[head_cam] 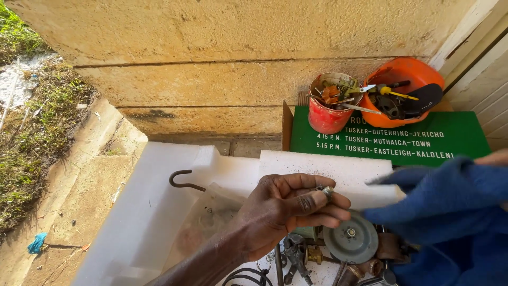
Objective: Repairing and cleaning mechanical valve components by wiping them with a cloth and assembling small parts.
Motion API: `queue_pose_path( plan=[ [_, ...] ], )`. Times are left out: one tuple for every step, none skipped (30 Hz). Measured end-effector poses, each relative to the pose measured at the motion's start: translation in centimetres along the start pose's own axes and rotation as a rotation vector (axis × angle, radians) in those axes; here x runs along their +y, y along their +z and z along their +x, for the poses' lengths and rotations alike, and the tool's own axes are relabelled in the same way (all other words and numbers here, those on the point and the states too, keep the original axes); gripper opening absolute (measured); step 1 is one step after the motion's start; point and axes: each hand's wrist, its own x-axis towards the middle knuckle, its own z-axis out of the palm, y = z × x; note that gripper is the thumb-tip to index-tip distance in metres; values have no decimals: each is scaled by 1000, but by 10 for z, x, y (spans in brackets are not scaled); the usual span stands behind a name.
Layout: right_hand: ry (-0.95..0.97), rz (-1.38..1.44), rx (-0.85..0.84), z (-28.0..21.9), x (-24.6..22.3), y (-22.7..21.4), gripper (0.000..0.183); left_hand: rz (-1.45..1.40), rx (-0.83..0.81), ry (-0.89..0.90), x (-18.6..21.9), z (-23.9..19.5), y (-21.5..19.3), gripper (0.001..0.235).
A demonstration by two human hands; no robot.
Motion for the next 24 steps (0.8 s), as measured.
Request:
queue_pose_path(
  plan=[
    [-465, -250, 662, -44, -12, 66, 42, 23, -2, 0, -2, -1, 2, 27],
    [-915, -499, 1338, -97, 22, 144, 53, 45, -7, -4, -5, -1, 5, 25],
    [-916, -497, 1347, -67, -20, 201, 53, 45, -15, -8, -8, -4, 9, 25],
    [-829, -397, 1506, -29, -47, 264, 47, 66, -40, 3, -12, -6, 14, 29],
    [-734, -292, 1657, 14, -62, 329, 42, 87, -66, 15, -16, -8, 18, 34],
    [-729, -290, 1665, 21, -55, 327, 42, 82, -72, 10, -24, -8, 19, 34],
    [-722, -709, 1587, 28, -48, 325, 43, 107, -101, 40, -33, -9, 21, 24],
    [-700, -1121, 1455, 37, -43, 322, 45, 133, -122, 75, -40, -10, 21, 15],
    [-698, -1121, 1454, 37, -39, 321, 45, 132, -121, 76, -38, -11, 24, 15],
    [-726, -1276, 1457, 39, -37, 320, 45, 152, -82, 63, -35, -13, 26, 13],
    [-752, -1432, 1455, 40, -35, 318, 46, 172, -43, 51, -32, -14, 29, 12],
    [-756, -1432, 1452, 41, -36, 319, 46, 174, -40, 52, -34, -13, 29, 12],
    [-743, -1517, 1484, 42, -38, 319, 45, 179, -11, 107, -36, -11, 30, 15],
    [-726, -1603, 1516, 43, -38, 320, 45, 183, 18, 161, -38, -10, 31, 20],
    [-728, -1601, 1514, 46, -35, 315, 45, 184, 21, 160, -37, -12, 33, 20],
    [-678, -1531, 1562, 49, -31, 309, 35, 385, 100, 163, -36, -14, 35, 47],
    [-628, -1460, 1607, 52, -28, 303, 27, 584, 179, 163, -35, -16, 37, 74],
    [-626, -1460, 1609, 50, -32, 306, 27, 584, 178, 162, -38, -17, 36, 74],
    [-395, -1149, 1633, 49, -36, 308, 21, 854, 127, 337, -40, -18, 35, 70],
    [-177, -829, 1625, 48, -40, 311, 25, 1123, 78, 514, -42, -20, 34, 67],
    [-178, -827, 1625, 47, -42, 315, 25, 1124, 77, 513, -43, -20, 33, 67],
    [-195, -730, 1623, 47, -44, 318, 19, 1153, 47, 559, -44, -19, 32, 67],
    [-212, -634, 1619, 46, -46, 322, 18, 1181, 17, 604, -44, -18, 31, 67],
    [-213, -632, 1620, 45, -41, 319, 18, 1182, 15, 604, -46, -15, 30, 67]
  ],
)
